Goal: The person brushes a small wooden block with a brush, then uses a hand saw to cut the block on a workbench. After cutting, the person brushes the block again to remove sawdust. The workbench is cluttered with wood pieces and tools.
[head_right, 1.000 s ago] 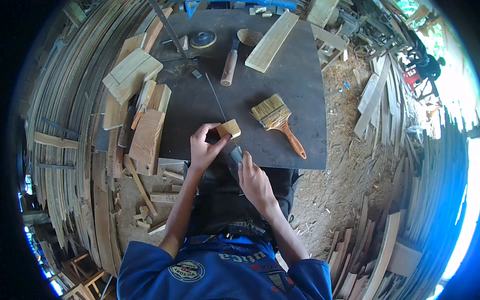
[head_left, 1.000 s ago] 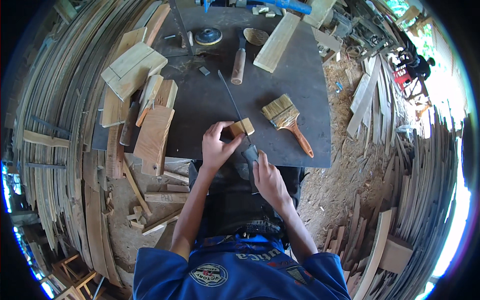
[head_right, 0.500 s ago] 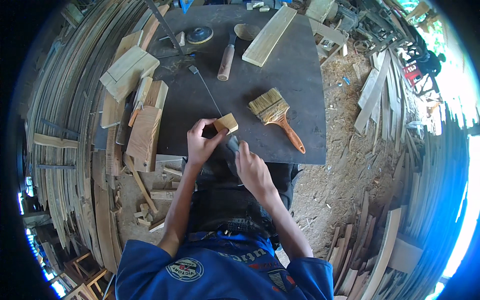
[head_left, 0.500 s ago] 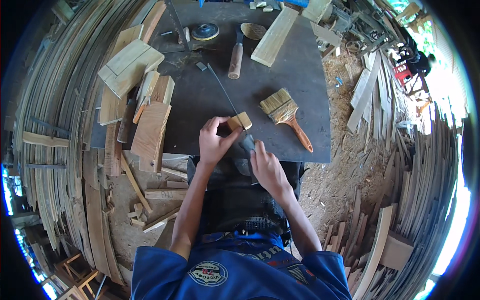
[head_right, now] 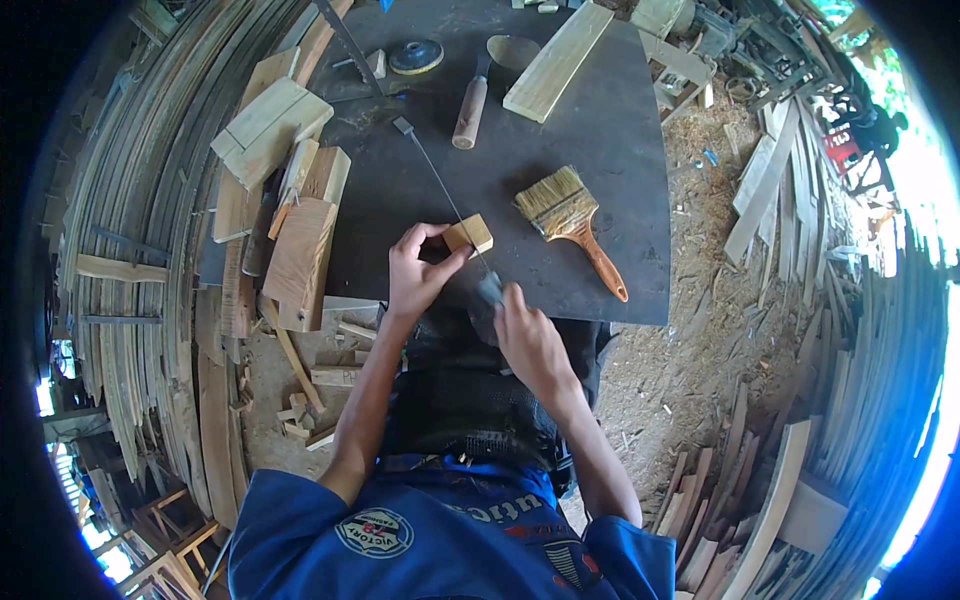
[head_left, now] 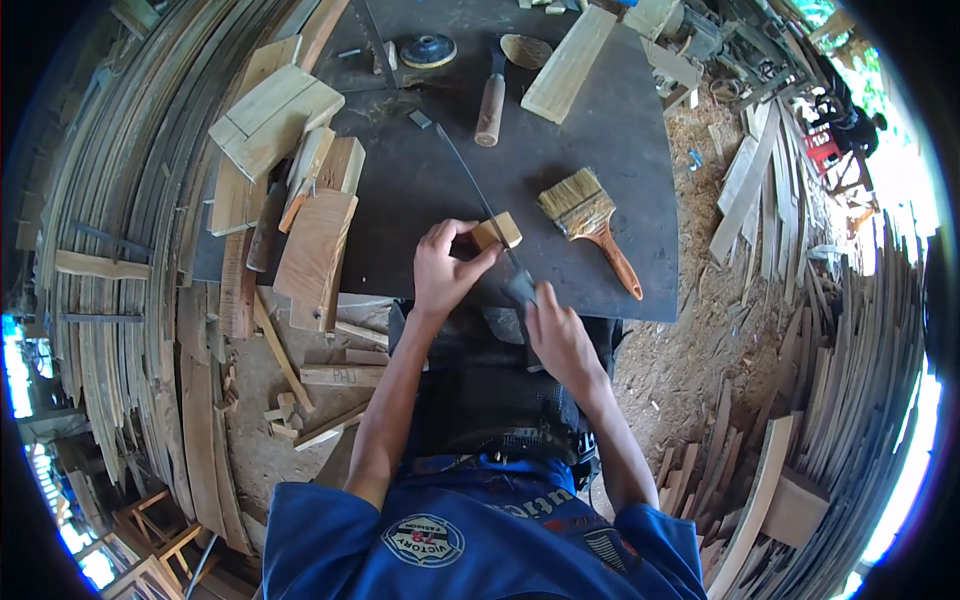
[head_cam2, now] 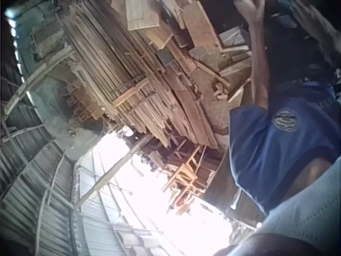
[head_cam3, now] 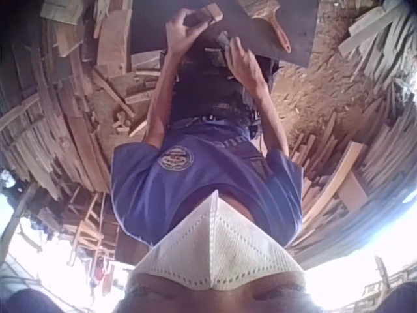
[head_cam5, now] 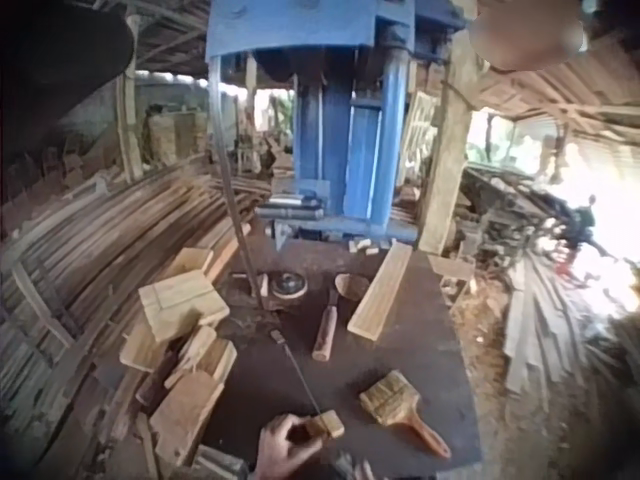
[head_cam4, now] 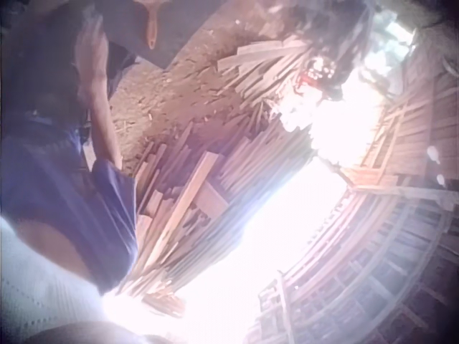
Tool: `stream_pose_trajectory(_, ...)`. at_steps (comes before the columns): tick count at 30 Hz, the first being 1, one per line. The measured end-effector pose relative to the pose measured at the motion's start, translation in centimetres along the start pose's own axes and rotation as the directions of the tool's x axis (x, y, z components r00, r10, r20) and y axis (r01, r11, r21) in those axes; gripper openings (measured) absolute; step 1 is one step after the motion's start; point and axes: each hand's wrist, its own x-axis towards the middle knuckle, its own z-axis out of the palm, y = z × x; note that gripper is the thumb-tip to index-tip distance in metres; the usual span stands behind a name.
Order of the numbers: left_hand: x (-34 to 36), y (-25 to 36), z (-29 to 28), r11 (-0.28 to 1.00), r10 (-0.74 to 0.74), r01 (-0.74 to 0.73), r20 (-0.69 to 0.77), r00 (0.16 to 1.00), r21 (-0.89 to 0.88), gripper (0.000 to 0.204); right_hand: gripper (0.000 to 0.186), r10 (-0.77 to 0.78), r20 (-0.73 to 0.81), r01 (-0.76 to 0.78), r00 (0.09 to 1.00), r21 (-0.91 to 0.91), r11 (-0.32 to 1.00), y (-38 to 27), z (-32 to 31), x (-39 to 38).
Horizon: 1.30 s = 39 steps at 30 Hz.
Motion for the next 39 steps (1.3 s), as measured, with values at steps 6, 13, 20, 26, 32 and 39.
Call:
stream_pose_trajectory(6, 0.0, -0.4, 0.0, 1.000, -0.012, 0.013, 0.013, 1.000, -0.027, 0.028, 0.020, 0.036, 0.058, -0.034, 0.998, -0.040, 0.999, -0.4, -1.3, -2.5)
stream_pose_trajectory(13, 0.1, 0.1, 0.2, 0.997, 0.054, -0.050, -0.054, 0.997, 0.065, 0.031, 0.023, -0.028, -0.049, 0.029, 0.998, 0.015, 0.999, 0.3, 0.8, 0.7)
stream_pose_trajectory(20, 0.1, -0.1, 0.3, 1.000, 0.012, -0.012, -0.024, 1.000, 0.010, 0.032, 0.028, 0.184, 0.169, -0.197, 0.968, 0.066, 0.978, 0.9, -4.0, -8.6)
stream_pose_trajectory(26, 0.0, 0.3, 0.0, 0.988, 0.107, -0.105, -0.006, 0.994, 0.113, 0.032, 0.048, 0.221, 0.039, -0.225, 0.974, 0.177, 0.958, -0.8, -5.2, -8.5)
stream_pose_trajectory(32, 0.0, 0.7, -0.1, 0.997, 0.074, -0.075, -0.028, 0.997, -0.010, 0.039, 0.055, 0.094, 0.062, -0.102, 0.994, 0.123, 0.987, -0.5, -3.9, -7.4)
stream_pose_trajectory(39, -0.1, 0.9, -0.1, 0.990, 0.112, -0.111, -0.015, 0.994, 0.082, 0.036, 0.056, 0.037, 0.070, -0.039, 0.997, 0.026, 0.999, -0.6, -3.5, -7.4)
